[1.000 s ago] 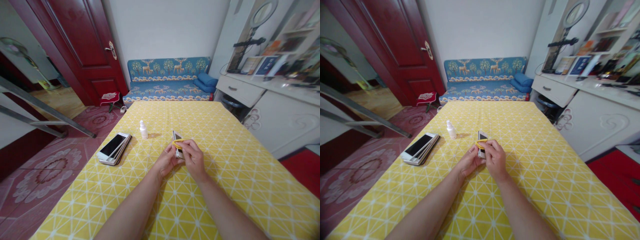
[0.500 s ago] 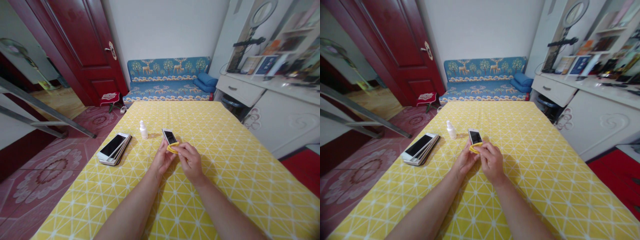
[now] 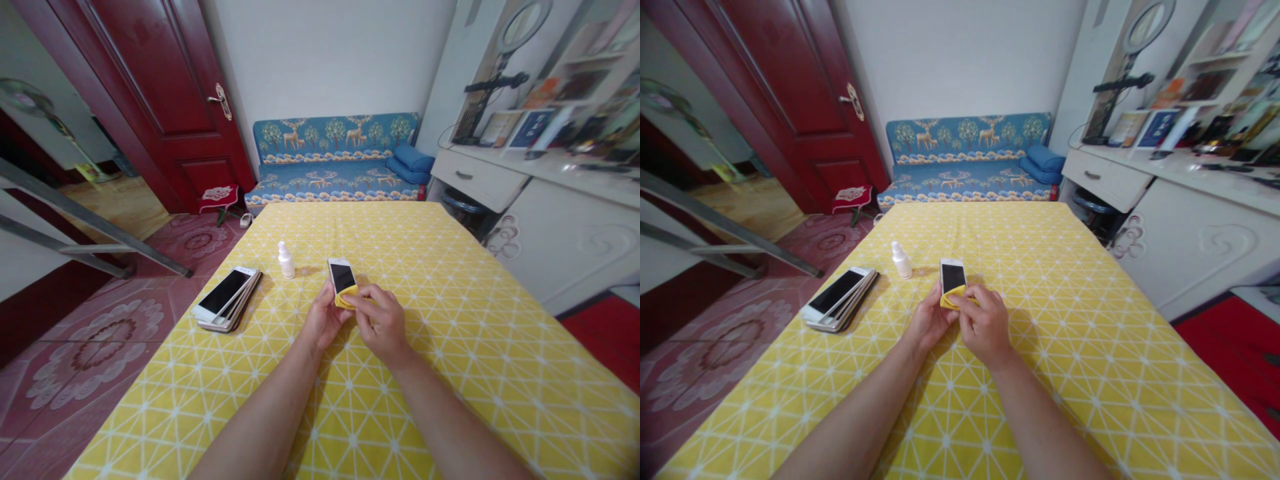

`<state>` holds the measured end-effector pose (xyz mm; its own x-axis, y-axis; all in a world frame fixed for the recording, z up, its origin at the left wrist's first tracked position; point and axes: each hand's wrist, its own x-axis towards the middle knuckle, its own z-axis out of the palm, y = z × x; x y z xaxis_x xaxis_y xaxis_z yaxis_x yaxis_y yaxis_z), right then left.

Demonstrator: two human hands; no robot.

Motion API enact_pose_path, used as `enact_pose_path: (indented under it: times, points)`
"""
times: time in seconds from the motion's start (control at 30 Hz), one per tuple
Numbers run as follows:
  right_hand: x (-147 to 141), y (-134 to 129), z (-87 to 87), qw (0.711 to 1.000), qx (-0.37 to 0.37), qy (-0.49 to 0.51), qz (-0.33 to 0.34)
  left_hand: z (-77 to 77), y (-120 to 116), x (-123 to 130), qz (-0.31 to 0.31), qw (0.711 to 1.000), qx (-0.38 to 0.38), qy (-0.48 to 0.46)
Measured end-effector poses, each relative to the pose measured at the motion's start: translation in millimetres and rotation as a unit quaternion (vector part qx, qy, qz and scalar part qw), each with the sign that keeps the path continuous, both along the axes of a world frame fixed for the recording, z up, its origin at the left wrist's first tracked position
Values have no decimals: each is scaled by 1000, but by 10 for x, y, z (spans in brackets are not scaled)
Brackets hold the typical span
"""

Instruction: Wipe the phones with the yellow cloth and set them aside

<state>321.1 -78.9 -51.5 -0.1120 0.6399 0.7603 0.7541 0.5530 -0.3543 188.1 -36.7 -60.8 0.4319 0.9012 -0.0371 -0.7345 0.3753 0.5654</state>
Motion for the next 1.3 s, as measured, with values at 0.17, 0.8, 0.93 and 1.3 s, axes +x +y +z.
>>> enact_pose_path:
  times: [0.17,0.8,0.93,1.3]
  points:
    - [-2,4,7,999,-2,9,-33,20,-40,6,-32,999,14,17]
    - [99,45,55,996,18,-15,-85,23,-148,62,-81,983,64,154]
    - [234,84,65,989,-12,15,-149,17,-167,78,-122,969,118,177]
    - [407,219,-93,852,-149,502,-15,76,-136,38,-116,980,4,160]
